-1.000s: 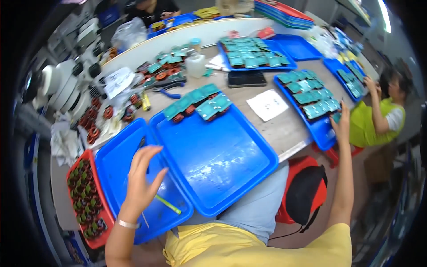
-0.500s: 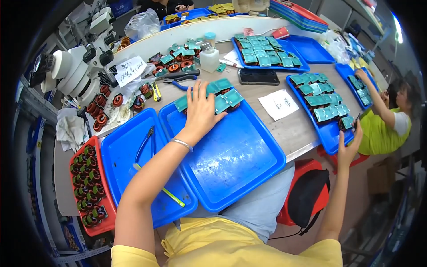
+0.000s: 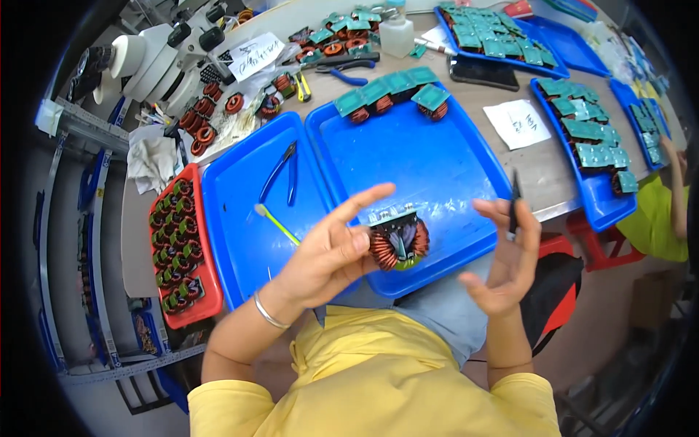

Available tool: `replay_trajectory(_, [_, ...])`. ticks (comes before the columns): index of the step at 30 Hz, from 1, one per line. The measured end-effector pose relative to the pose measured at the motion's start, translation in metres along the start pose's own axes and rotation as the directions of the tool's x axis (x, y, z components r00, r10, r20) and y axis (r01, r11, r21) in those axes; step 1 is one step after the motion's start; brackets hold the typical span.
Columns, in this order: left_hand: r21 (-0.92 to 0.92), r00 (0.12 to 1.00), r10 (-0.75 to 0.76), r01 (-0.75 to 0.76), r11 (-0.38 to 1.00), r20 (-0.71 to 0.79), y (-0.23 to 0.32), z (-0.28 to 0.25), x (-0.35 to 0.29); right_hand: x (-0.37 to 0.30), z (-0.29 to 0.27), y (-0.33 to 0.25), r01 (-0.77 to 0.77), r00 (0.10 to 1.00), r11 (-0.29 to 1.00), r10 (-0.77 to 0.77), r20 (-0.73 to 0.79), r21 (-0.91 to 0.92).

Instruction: Assembling electronic components by mounting copper wire inductors onto small circuit boards.

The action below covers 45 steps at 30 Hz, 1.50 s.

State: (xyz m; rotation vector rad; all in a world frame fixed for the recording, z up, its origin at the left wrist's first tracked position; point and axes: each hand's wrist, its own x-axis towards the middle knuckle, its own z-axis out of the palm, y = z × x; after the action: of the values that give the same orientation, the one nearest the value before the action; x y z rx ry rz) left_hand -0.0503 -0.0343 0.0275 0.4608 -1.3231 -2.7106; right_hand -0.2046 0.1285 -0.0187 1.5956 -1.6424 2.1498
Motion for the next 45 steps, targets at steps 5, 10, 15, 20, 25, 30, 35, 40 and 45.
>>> replay_trajectory(5, [-0.205,1.0,-0.023,0.019,0.979,-0.02,-0.024,0.008,-0.018,0.0,0.03,-0.009,-0.092,0.984,0.99,0.073,0.161,0.11])
replay_trajectory(10, [-0.237,0.999,-0.035,0.027,0.971,-0.028,-0.032,0.004,-0.026,-0.012,0.038,-0.009,-0.179,0.969,0.973,0.149,0.197,0.146])
replay_trajectory(15, [-0.31,0.993,0.045,-0.01,0.951,0.105,-0.034,-0.002,-0.03,-0.014,0.044,-0.012,-0.202,0.969,0.96,0.167,0.184,0.192])
replay_trajectory(20, [-0.33,0.996,0.061,-0.035,0.943,0.069,-0.04,-0.004,-0.035,-0.017,0.05,-0.009,-0.252,0.959,0.891,0.178,0.222,0.377])
replay_trajectory(25, [-0.394,1.0,-0.001,0.0,0.919,-0.001,-0.037,0.001,-0.044,-0.02,0.055,-0.018,-0.391,0.92,0.798,0.332,0.207,0.458])
replay_trajectory(30, [-0.432,0.999,-0.026,0.032,0.901,0.02,-0.034,0.004,-0.046,-0.017,0.057,-0.022,-0.466,0.88,0.688,0.427,0.209,0.556])
replay_trajectory(35, [-0.493,0.998,-0.047,0.063,0.867,0.044,-0.034,0.003,-0.043,-0.016,0.057,-0.021,-0.406,0.911,0.733,0.372,0.178,0.546])
replay_trajectory(40, [-0.53,0.993,-0.028,0.083,0.844,0.112,-0.037,0.003,-0.041,-0.012,0.051,-0.025,-0.338,0.941,0.845,0.295,0.167,0.413])
replay_trajectory(45, [-0.57,0.992,-0.048,0.106,0.815,0.116,-0.035,0.005,-0.039,-0.01,0.049,-0.031,-0.334,0.943,0.874,0.307,0.131,0.352])
